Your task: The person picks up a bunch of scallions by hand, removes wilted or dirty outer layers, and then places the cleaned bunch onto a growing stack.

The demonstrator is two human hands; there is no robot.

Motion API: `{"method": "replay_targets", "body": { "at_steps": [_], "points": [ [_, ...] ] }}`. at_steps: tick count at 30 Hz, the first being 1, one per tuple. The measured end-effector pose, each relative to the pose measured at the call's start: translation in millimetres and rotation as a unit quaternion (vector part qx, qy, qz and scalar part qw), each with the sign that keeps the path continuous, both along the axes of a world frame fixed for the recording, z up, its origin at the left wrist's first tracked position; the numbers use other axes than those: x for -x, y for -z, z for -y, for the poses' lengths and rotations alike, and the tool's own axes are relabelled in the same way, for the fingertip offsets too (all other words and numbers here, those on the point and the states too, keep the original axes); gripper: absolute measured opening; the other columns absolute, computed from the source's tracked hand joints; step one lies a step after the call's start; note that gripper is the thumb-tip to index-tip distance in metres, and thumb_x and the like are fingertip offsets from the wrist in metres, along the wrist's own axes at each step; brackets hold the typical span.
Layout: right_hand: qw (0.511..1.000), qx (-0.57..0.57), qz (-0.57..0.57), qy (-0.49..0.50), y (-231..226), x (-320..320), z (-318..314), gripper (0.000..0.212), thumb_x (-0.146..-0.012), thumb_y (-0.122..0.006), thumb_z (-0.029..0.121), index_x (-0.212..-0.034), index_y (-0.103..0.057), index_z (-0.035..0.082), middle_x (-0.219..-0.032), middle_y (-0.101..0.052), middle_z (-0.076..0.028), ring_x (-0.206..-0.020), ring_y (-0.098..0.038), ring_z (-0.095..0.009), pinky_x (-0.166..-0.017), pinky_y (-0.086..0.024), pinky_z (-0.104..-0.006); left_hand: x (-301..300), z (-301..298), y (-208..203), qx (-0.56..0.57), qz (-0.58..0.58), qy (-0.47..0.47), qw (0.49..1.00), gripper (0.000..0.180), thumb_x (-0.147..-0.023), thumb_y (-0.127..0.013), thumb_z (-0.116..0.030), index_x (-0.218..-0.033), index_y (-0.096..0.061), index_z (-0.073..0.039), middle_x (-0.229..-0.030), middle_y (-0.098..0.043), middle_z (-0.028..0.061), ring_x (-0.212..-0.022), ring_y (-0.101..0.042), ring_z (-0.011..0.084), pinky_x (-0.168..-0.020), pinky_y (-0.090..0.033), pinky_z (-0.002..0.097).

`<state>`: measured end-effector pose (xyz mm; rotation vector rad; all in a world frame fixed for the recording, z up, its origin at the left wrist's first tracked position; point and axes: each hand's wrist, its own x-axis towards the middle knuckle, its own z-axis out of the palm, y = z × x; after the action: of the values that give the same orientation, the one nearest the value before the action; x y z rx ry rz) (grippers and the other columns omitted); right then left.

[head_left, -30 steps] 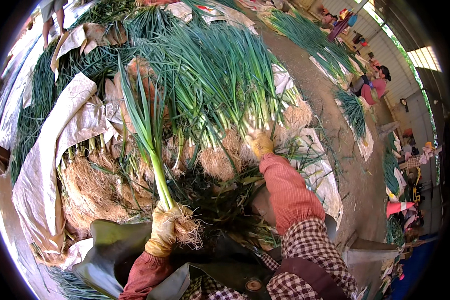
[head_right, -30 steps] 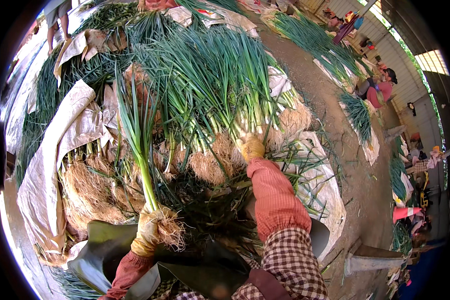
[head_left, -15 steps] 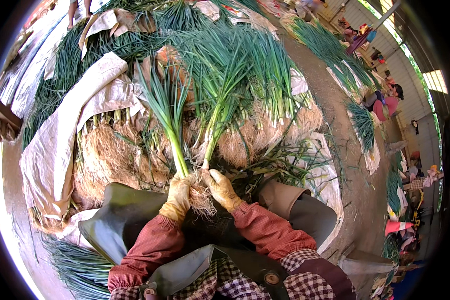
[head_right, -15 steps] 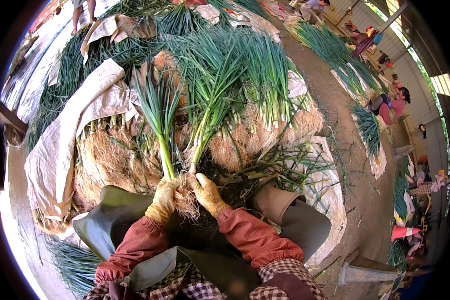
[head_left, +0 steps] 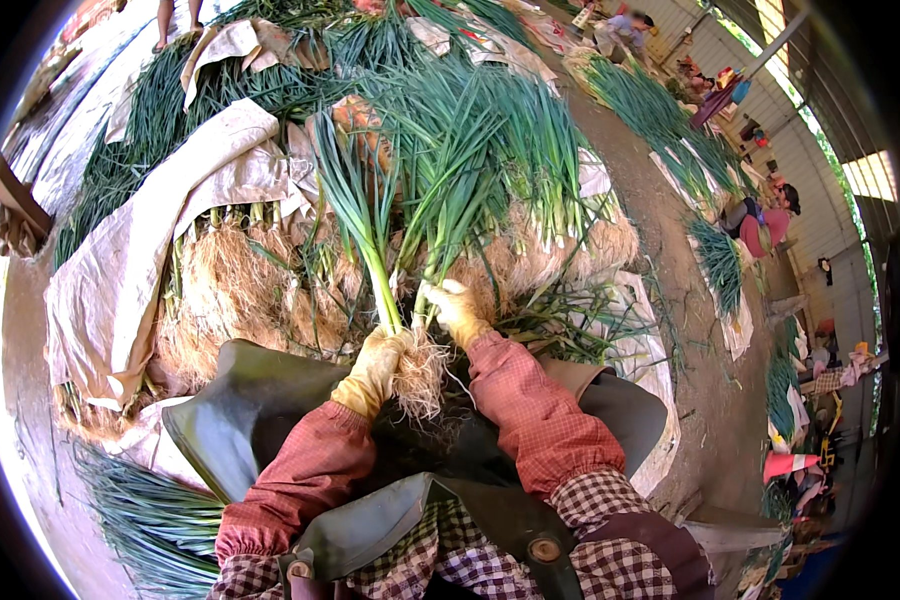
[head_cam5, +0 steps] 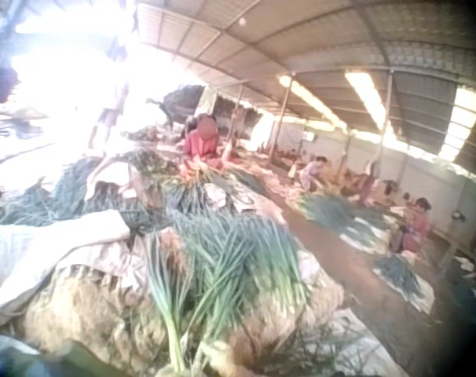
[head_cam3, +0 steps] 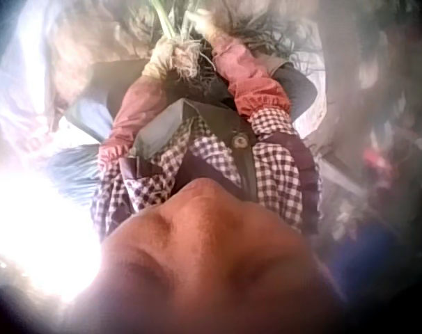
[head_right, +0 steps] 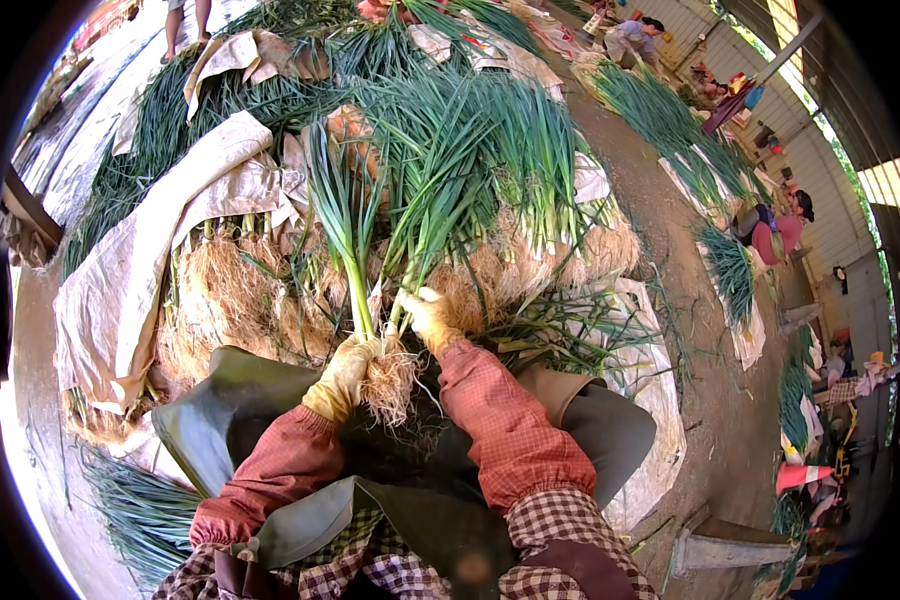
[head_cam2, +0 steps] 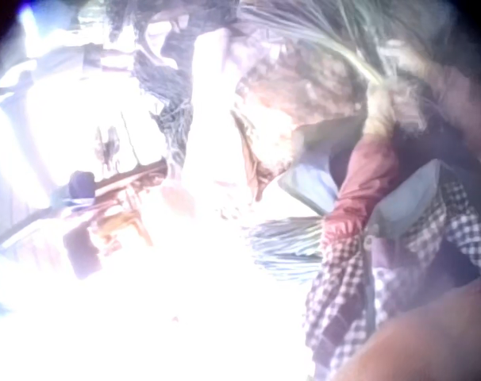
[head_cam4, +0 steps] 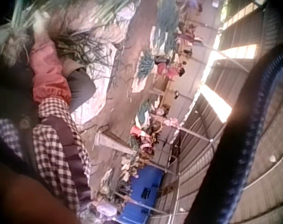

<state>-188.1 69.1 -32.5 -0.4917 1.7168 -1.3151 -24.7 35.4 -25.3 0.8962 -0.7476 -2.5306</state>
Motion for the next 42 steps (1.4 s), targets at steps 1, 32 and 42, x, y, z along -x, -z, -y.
{"method": "replay_targets", "body": {
  "at_steps": [1, 32, 42],
  "points": [
    [0.993, -0.021, -0.114, -0.010, 8.1, -1.3, -2.1, 0.016, -0.077, -0.061, 0.023, -0.078, -0.059, 0.007, -0.058, -0.052, 0.000, -0.045, -0.044, -0.009, -0.040, -0.034, -0.0224, 1.5, -1.0, 2.2, -0.010, 0.012, 0.020, 1.000, 0.014, -0.079, -0.053, -0.003, -0.092, -0.049, -0.001, -0.068, -0.054, 0.0073, -0.053, -0.054, 0.0171, -0.045, -0.046, 0.0280],
    [0.898, 0.349, 0.267, -0.014, -122.8, 35.9, 36.9, 0.076, -0.074, -0.047, 0.061, -0.121, -0.036, 0.002, -0.118, -0.044, -0.018, -0.104, -0.048, -0.034, -0.086, -0.042, -0.0477, -50.6, -41.1, -70.7, -0.112, -0.263, 0.128, 0.950, 0.031, -0.067, -0.059, -0.003, -0.097, -0.050, -0.003, -0.087, -0.055, 0.0140, -0.068, -0.055, 0.0199, -0.060, -0.049, 0.0308],
    [0.920, 0.160, 0.346, -0.085, 9.2, -70.2, -79.5, 0.025, -0.082, -0.055, 0.011, -0.104, -0.053, 0.001, -0.093, -0.059, -0.004, -0.087, -0.055, -0.014, -0.077, -0.044, -0.0274, -37.4, -20.4, 11.3, -0.201, -0.022, 0.008, 0.979, 0.018, -0.085, -0.039, -0.014, -0.088, -0.051, -0.001, -0.069, -0.055, 0.0097, -0.053, -0.054, 0.0222, -0.046, -0.047, 0.0325]
  ]
}}
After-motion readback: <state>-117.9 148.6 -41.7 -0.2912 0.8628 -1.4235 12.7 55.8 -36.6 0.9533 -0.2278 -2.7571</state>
